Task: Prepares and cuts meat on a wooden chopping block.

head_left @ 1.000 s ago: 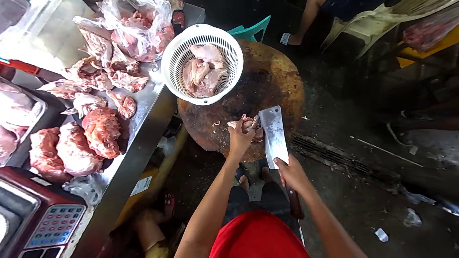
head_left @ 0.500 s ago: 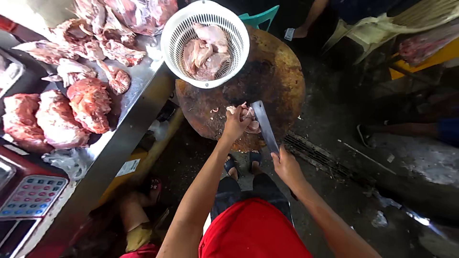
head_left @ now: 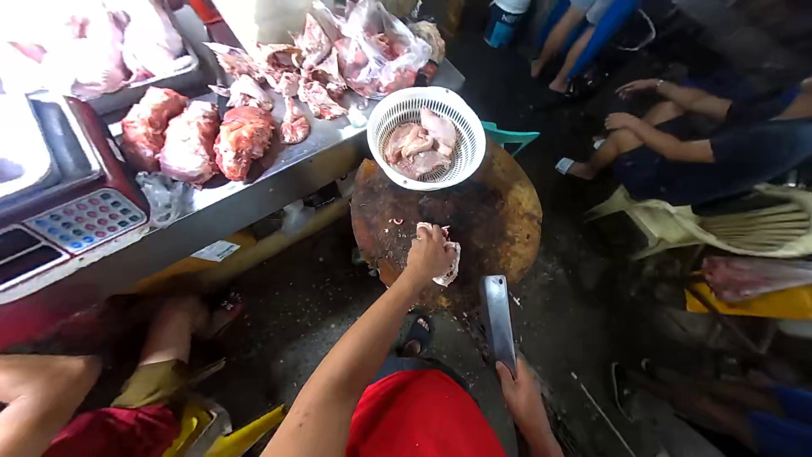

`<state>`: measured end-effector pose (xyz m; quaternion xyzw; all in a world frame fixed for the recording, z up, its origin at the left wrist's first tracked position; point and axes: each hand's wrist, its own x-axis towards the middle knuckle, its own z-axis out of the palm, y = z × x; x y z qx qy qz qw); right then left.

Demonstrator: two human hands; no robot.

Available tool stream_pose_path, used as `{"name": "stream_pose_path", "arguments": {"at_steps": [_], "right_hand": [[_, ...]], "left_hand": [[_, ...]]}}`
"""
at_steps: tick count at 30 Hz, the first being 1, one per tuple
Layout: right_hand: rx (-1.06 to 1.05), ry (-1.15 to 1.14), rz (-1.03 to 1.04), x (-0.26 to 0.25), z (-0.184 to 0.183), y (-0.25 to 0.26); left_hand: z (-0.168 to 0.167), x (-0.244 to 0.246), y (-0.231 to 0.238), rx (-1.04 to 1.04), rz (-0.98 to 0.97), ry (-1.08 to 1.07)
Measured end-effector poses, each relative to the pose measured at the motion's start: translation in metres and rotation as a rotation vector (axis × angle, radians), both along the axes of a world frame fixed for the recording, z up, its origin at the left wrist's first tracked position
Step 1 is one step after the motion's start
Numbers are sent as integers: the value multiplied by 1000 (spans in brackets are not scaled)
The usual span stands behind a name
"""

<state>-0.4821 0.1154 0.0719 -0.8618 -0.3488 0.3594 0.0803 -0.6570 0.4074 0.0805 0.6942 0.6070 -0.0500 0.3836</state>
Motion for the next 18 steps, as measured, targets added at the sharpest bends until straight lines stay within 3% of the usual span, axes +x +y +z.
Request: {"name": "stream_pose_path", "arguments": {"at_steps": [3, 6, 11, 18], "right_hand": [[149, 83, 58, 13, 5, 26], [203, 65, 241, 16, 13, 83], [115, 57, 487, 22, 31, 151], [-26, 6, 682, 36, 53, 174]], "left_hand": [[-3, 2, -7, 66, -48, 35], [-19, -4, -20, 118, 15, -39], [-39, -8, -32, 244, 110, -139], [-60, -13, -42, 303, 238, -285]]}}
